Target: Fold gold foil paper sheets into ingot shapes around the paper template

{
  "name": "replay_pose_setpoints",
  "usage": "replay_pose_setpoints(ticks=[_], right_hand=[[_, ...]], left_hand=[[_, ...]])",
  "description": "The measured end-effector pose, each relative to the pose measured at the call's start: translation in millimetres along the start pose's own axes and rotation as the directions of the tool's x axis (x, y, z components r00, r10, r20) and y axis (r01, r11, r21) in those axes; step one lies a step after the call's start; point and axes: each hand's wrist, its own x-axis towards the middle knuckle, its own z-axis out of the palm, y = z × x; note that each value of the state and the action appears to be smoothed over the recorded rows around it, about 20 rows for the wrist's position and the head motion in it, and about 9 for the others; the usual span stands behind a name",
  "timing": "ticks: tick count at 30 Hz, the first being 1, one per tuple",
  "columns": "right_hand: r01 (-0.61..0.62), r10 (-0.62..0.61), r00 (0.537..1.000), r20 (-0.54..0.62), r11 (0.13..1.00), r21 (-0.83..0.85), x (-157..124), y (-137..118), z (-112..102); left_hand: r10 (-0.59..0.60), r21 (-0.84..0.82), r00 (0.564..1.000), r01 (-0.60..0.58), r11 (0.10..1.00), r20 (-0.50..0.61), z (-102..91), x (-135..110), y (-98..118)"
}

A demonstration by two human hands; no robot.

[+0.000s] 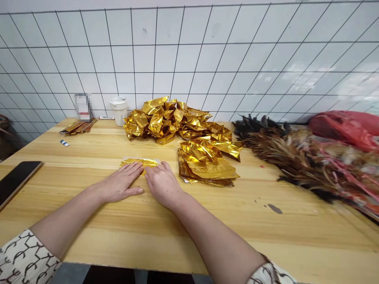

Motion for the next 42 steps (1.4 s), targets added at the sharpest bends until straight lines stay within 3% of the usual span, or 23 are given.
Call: replay_pose_setpoints(ticks=[3,7,15,24,30,36,42], right_hand=[[0.042,-0.040,0.999,-0.024,0.993,0.106,2.2,-4.6,6.4],[0.066,-0.080,0.994,0.081,0.984,0.167,5.8,-6.2,14.3],[-0.032,0.015,0.978,0.207,0.996,0.079,6.6,-0.7,19.3],[-0.093,0.096,0.975,0.201,0.995,-0.022,-0.7,4.2,23.4],[-0.095,0.103,0.982,0.158,0.994,-0.054,-1.8,6.6,26.1],[-0.135,0.153,0.964,0.218,0.986,-0.096,-0.3,0.3,17.8],[-0.099,0.111,0.980,0.167,0.992,-0.081,-2.2,-6.9,15.1]], left_hand=[[0.027,-0.012,0.999,-0.027,1.000,-0.033,0.4,0.7,-1.0],[0.030,-0.010,0.998,-0.030,0.999,-0.051,3.5,1.7,-2.3],[-0.012,0.017,1.000,0.012,1.000,-0.025,3.4,0.1,-4.0],[-0.096,0.081,0.995,0.096,0.992,-0.010,-4.6,-8.7,-23.0],[-0.126,0.113,0.990,0.133,0.985,-0.063,-3.5,-8.4,-13.9],[-0.003,0.088,1.000,0.004,0.996,-0.012,0.6,-6.8,1.7],[-0.003,0.018,0.999,0.003,1.000,0.032,3.8,-6.0,2.6]])
